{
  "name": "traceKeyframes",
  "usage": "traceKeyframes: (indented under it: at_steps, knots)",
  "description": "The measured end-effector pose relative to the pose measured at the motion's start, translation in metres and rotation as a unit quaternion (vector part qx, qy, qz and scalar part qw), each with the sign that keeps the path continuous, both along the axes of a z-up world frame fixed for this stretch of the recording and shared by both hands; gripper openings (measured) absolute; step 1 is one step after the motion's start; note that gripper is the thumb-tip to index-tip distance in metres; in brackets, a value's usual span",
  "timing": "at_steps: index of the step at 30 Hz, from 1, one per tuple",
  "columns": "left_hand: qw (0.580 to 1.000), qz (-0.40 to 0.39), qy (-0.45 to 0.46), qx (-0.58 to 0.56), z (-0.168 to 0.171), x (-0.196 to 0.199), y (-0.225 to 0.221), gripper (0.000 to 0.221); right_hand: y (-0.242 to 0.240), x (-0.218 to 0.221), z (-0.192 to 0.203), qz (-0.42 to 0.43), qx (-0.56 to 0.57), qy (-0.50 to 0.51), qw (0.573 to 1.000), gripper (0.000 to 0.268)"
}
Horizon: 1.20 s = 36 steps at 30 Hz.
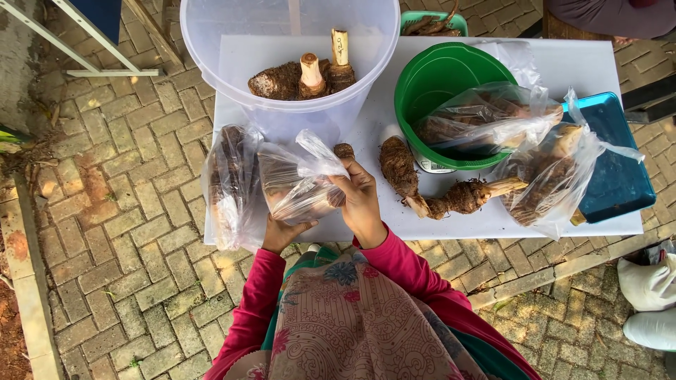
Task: Weighing large taro roots on a digital scale and placing them into individual plastic bags.
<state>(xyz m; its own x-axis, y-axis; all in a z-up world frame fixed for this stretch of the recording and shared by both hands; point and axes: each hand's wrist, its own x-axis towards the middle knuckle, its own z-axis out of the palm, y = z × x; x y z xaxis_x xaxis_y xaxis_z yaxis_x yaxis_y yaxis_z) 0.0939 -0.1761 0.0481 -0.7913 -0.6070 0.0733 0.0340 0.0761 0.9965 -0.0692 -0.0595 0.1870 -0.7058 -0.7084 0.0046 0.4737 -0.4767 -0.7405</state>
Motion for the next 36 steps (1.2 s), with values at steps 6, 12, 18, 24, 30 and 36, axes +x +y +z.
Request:
traceKeyframes:
  at_steps: [6,12,18,24,30,36]
  knots:
    - [1.0,-0.005,-0.011,0.0,-0.001,-0.008,0.026,0.094,-0.001,0.002,0.001,0.011,0.001,-0.005,1.0,0.015]
    - [0.998,-0.055,-0.024,0.003,-0.035,-0.013,0.042,0.101,0.003,0.006,-0.005,0.009,0.016,0.03,0.999,0.013]
    - [0.995,-0.066,-0.06,0.053,-0.042,-0.005,0.032,0.09,0.003,0.018,-0.007,0.03,0.019,0.075,0.997,0.014]
    - [0.996,-0.062,-0.008,0.071,-0.052,0.001,0.029,0.082,0.002,0.038,-0.009,0.096,0.057,0.156,0.981,0.013]
    - [0.998,-0.025,0.06,-0.004,-0.058,0.016,0.016,0.08,0.003,0.038,-0.015,0.109,0.064,0.217,0.968,0.014]
    - [0.966,-0.117,0.028,0.23,-0.028,0.008,0.003,0.076,0.007,0.011,-0.03,0.039,0.06,0.133,0.989,0.012]
